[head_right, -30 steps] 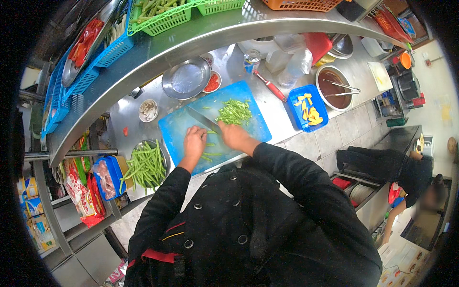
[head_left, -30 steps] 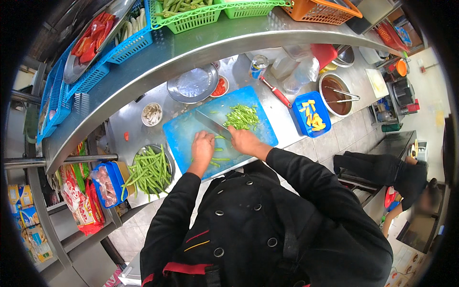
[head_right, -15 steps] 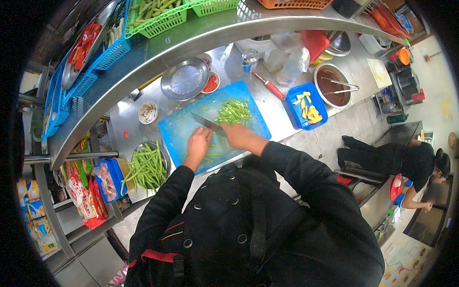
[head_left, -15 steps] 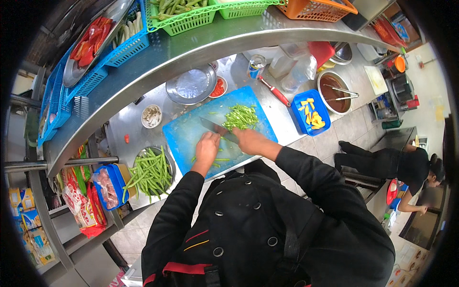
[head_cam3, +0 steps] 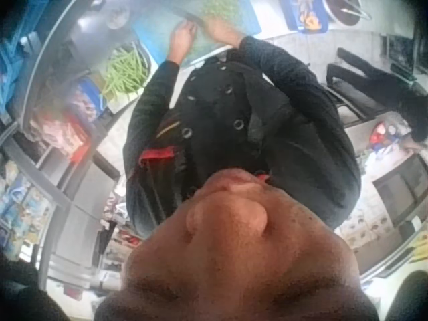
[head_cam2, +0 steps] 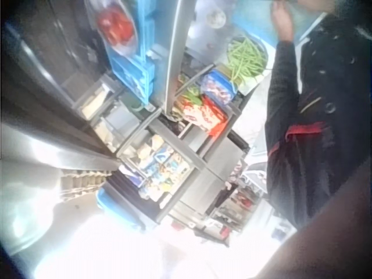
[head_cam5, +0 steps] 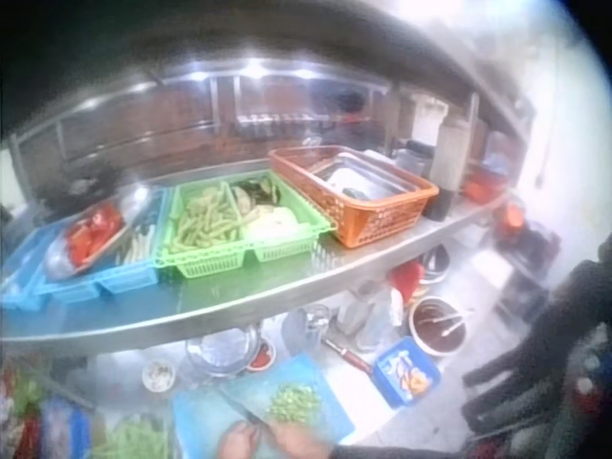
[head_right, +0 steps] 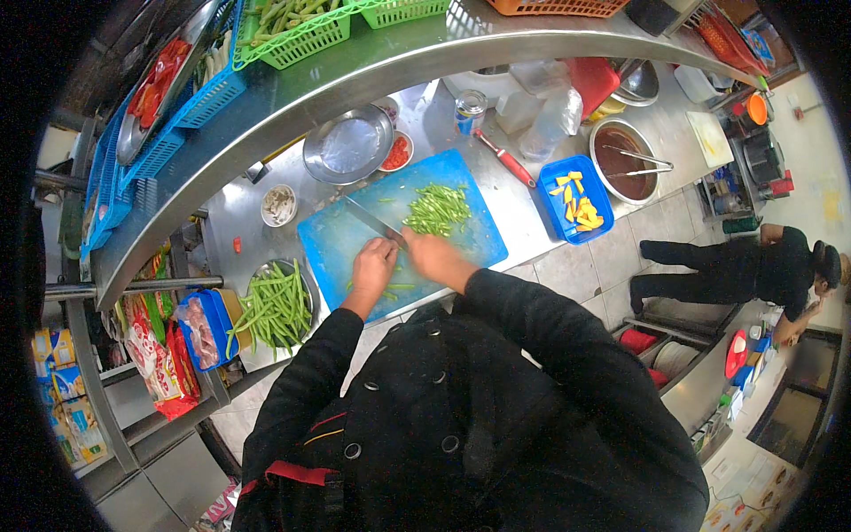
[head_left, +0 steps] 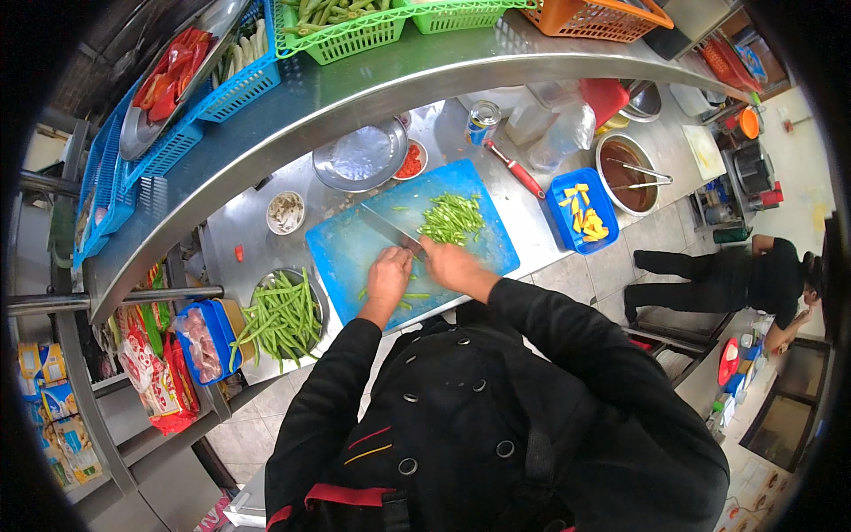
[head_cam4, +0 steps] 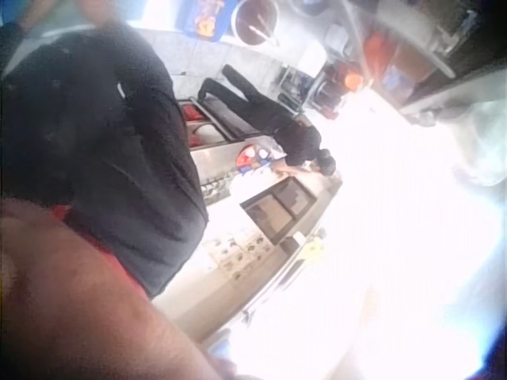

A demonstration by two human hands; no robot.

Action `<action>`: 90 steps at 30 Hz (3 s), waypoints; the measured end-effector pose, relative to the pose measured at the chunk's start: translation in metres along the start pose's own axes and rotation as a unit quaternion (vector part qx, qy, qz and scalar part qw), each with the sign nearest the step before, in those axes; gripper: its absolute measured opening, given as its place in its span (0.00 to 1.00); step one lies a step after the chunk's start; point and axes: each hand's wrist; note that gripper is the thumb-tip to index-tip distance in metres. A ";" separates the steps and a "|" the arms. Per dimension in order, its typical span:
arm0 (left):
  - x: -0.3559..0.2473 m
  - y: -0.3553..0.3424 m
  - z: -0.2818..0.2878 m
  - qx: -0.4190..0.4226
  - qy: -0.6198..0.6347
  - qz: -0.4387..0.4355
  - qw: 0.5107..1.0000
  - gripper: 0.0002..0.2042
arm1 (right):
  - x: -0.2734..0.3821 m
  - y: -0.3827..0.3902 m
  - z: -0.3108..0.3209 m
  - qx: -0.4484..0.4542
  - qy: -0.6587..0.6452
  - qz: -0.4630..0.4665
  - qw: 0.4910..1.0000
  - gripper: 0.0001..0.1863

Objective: The person chops green beans on a blue cutting board using a cleaver, occasionally gathering more beans from a pile on the counter.

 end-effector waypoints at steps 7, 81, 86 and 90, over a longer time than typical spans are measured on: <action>0.004 0.004 0.003 -0.014 0.003 -0.008 1.000 0.03 | 0.004 0.014 0.035 0.028 0.021 0.036 0.999 0.14; -0.001 -0.013 -0.009 0.023 -0.015 0.008 1.000 0.06 | -0.009 0.025 0.029 0.004 0.056 -0.019 0.998 0.18; -0.002 -0.017 -0.005 0.034 -0.022 -0.003 0.999 0.06 | -0.001 0.004 0.016 0.009 0.046 -0.025 0.999 0.21; 0.001 -0.011 -0.005 0.025 -0.021 -0.005 0.999 0.06 | 0.004 0.022 0.045 0.025 0.062 -0.008 0.998 0.19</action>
Point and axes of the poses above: each hand's wrist, its own y-axis away from the middle knuckle, its own z-axis out of the back of the hand, x = y × z, and after that the axes turned 9 degrees about -z, right-handed
